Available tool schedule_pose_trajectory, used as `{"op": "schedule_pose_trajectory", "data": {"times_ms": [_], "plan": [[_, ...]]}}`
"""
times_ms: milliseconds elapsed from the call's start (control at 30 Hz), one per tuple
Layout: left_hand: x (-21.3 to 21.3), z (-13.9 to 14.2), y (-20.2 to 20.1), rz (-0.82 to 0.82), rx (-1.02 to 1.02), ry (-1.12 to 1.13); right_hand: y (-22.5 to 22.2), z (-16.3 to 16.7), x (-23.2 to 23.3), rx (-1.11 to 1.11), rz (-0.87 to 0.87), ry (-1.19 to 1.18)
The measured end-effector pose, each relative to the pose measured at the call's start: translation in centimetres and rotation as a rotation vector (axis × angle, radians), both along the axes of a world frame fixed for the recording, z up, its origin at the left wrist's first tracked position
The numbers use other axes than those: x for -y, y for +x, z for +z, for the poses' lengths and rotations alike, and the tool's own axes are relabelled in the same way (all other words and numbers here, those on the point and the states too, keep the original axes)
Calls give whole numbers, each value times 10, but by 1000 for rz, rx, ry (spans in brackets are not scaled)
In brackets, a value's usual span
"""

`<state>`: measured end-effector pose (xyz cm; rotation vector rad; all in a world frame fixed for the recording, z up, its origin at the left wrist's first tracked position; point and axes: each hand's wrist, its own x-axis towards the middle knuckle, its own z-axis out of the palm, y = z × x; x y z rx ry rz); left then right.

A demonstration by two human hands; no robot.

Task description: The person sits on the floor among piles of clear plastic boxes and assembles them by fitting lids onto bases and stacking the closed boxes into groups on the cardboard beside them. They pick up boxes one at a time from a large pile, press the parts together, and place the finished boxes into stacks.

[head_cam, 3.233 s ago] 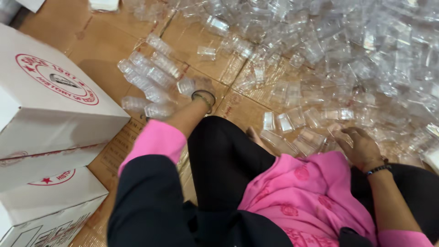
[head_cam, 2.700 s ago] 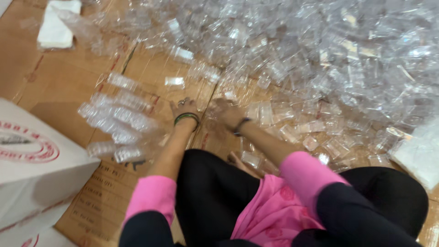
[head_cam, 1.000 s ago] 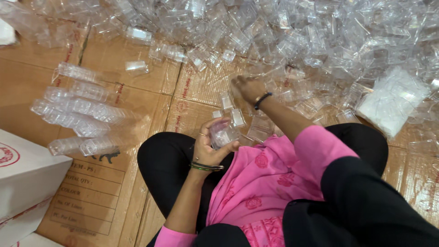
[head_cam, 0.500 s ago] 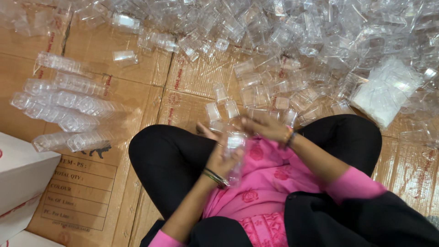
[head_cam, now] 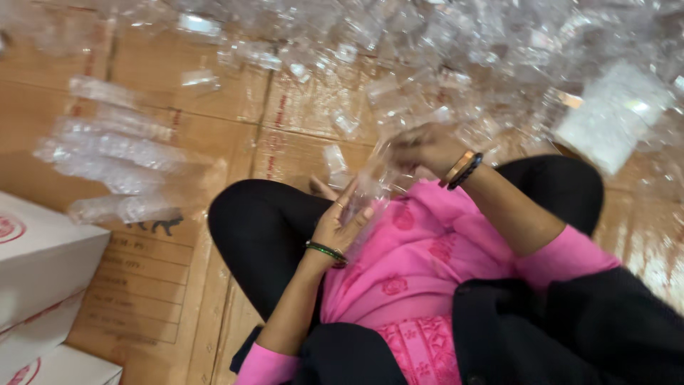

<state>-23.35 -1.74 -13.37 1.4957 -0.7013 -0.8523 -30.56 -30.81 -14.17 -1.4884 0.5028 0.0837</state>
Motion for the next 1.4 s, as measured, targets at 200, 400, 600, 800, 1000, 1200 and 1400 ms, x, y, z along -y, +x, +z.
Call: {"op": "schedule_pose_trajectory", "data": {"times_ms": [200,400,600,800,1000,1200,1400], "plan": [[10,10,-13,-119,370,-108,-28,28,-36,158,279,-285],[30,-5,-11,228,-822,-533,-45,36,-95,77,51,374],[37,6,4,356,-633,-483,-67,48,-154,251,-64,120],[45,8,-1,489,-866,-502,-74,57,-147,249,-89,-725],[39,-15,-11,383,-1162,-620,-80,68,-162,423,-77,-967],[28,-12,-8,199,-1289,-768,-79,66,-170,576,-16,-1021],[-128,19,87,409,-1187,-902,-57,43,-112,369,12,-963]]}}
